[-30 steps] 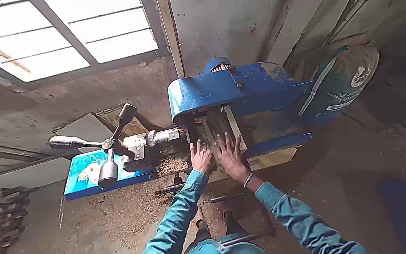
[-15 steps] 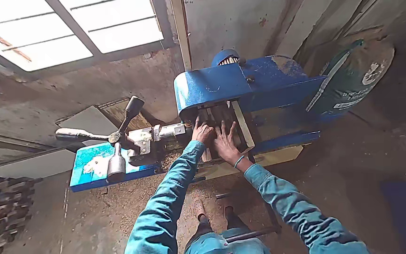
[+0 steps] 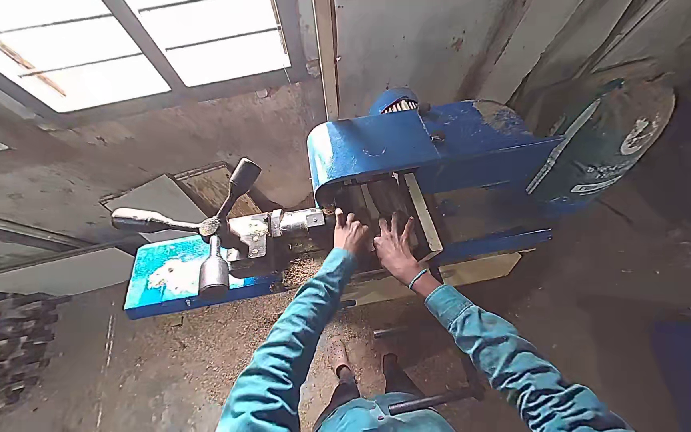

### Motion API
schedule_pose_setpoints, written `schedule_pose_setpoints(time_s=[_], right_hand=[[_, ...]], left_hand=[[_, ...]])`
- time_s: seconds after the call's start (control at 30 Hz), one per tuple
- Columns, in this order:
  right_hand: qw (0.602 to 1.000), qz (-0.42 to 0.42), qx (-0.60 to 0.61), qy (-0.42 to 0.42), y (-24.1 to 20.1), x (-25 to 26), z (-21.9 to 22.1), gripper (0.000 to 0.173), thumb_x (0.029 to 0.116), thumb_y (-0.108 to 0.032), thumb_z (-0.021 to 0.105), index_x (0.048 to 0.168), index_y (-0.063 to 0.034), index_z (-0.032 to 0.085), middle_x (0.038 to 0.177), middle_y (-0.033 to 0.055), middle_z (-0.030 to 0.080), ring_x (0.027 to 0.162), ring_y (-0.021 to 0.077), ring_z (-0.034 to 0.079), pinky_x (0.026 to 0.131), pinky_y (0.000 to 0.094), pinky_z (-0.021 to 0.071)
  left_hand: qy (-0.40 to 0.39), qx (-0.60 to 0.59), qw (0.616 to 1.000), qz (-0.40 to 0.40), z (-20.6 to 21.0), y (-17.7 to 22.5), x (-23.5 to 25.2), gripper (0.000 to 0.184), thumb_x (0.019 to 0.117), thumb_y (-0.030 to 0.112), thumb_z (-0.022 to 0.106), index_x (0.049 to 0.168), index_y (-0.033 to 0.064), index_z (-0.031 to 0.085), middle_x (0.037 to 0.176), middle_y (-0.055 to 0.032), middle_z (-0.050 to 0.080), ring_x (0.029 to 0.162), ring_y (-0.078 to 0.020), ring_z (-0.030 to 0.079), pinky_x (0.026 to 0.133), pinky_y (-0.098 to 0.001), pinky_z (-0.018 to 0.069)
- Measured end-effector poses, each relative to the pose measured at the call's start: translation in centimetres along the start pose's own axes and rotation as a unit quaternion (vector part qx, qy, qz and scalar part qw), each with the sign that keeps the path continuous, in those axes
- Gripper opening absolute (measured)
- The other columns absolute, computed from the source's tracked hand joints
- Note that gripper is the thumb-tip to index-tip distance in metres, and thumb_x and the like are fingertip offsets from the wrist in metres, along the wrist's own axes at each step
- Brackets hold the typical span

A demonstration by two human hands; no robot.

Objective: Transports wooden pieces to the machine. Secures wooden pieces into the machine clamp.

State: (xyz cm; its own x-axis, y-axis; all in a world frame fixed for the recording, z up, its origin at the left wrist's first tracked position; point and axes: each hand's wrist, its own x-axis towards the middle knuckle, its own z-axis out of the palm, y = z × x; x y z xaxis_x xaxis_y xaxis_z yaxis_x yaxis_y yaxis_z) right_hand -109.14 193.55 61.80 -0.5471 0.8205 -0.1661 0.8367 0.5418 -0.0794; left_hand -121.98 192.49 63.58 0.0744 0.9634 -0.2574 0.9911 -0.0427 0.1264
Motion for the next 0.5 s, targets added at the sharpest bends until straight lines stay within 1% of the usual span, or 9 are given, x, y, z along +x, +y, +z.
schedule_pose_setpoints(time_s=[0.13,0.2,0.23,0.3,0.33,0.4,0.43,0.47,0.5], right_hand=[[0.999,-0.007,-0.033,0.032,-0.3,-0.6,0.5,0.02,0.0929,-0.006,0.066,0.109,0.0041,0.074,0.153,0.0332,0.042,0.148,0.0597,0.023,0.111,0.0847,0.0093],[0.999,-0.004,-0.038,0.034,-0.8,-1.1,0.5,0.018,0.094,-0.005,0.065,0.107,0.0042,0.074,0.151,0.0349,0.042,0.146,0.0598,0.026,0.11,0.0849,0.0128],[0.998,0.0,-0.033,0.045,-0.8,-1.1,0.5,0.017,0.0941,-0.004,0.065,0.105,0.0045,0.074,0.149,0.0353,0.045,0.144,0.0592,0.029,0.109,0.085,0.0152],[0.998,0.014,-0.025,0.057,-0.4,-1.2,0.6,0.018,0.0948,-0.004,0.063,0.106,0.0039,0.074,0.146,0.0334,0.048,0.142,0.0561,0.035,0.109,0.0834,0.02],[0.998,0.023,-0.021,0.058,-0.3,-1.4,0.6,0.017,0.096,-0.005,0.063,0.106,0.0027,0.075,0.146,0.0318,0.049,0.142,0.0547,0.037,0.11,0.0816,0.0218],[0.995,0.015,-0.014,0.099,-0.2,-2.5,1.2,0.013,0.0945,-0.007,0.066,0.096,0.0013,0.076,0.136,0.0299,0.056,0.132,0.0543,0.047,0.104,0.0786,0.0309],[0.992,0.005,-0.012,0.124,-0.2,-3.0,1.7,0.012,0.0933,-0.007,0.067,0.09,0.0008,0.075,0.13,0.0287,0.059,0.126,0.053,0.051,0.101,0.0763,0.0352],[0.989,-0.007,-0.013,0.145,-0.1,-3.3,2.0,0.012,0.0924,-0.008,0.068,0.086,0.0005,0.074,0.125,0.0276,0.061,0.12,0.0514,0.054,0.097,0.0738,0.0385],[0.988,-0.019,-0.007,0.156,0.0,-3.6,2.2,0.012,0.0915,-0.007,0.07,0.083,0.0003,0.073,0.118,0.0267,0.064,0.116,0.0503,0.057,0.095,0.0726,0.04]], left_hand=[[-0.027,0.012,0.999,0.018,-1.6,-0.6,0.4,0.028,0.103,-0.003,0.049,0.123,-0.0017,0.069,0.126,-0.0171,0.069,0.141,-0.0341,0.047,0.124,-0.0608,0.0037],[-0.008,0.045,0.999,0.014,-1.0,-1.5,-0.7,0.028,0.0978,0.002,0.06,0.123,0.0063,0.071,0.131,-0.013,0.068,0.145,-0.0354,0.042,0.123,-0.0643,0.0037],[0.013,0.044,0.999,0.007,-1.4,-1.9,-1.8,0.032,0.0972,0.005,0.063,0.128,0.01,0.07,0.142,-0.0141,0.062,0.15,-0.0391,0.033,0.122,-0.0669,0.0025],[0.114,0.014,0.993,-0.016,-3.8,-2.3,-5.3,0.039,0.094,0.024,0.072,0.132,0.0149,0.069,0.162,-0.0157,0.039,0.156,-0.0439,0.014,0.12,-0.0717,0.0002],[0.19,-0.014,0.981,-0.032,-5.0,-2.7,-7.7,0.05,0.09,0.04,0.076,0.132,0.0147,0.068,0.166,-0.0156,0.033,0.156,-0.0445,0.013,0.12,-0.0725,0.0029],[0.33,0.007,0.939,-0.099,-6.8,-3.9,-12.8,0.064,0.0951,0.06,0.062,0.146,0.0208,0.057,0.166,-0.0156,0.031,0.153,-0.0468,0.021,0.117,-0.0755,0.013],[0.384,0.043,0.911,-0.144,-7.1,-5.3,-14.9,0.065,0.0983,0.062,0.053,0.15,0.0235,0.052,0.165,-0.0178,0.032,0.151,-0.0499,0.024,0.114,-0.0793,0.0119],[0.419,0.072,0.886,-0.185,-7.0,-7.2,-16.6,0.062,0.1006,0.06,0.048,0.153,0.0257,0.049,0.167,-0.0169,0.028,0.153,-0.0507,0.018,0.113,-0.0813,0.0077],[0.44,0.097,0.867,-0.212,-6.3,-9.3,-18.0,0.055,0.1031,0.051,0.047,0.151,0.0237,0.051,0.167,-0.0183,0.028,0.153,-0.052,0.016,0.112,-0.0827,0.0062]])
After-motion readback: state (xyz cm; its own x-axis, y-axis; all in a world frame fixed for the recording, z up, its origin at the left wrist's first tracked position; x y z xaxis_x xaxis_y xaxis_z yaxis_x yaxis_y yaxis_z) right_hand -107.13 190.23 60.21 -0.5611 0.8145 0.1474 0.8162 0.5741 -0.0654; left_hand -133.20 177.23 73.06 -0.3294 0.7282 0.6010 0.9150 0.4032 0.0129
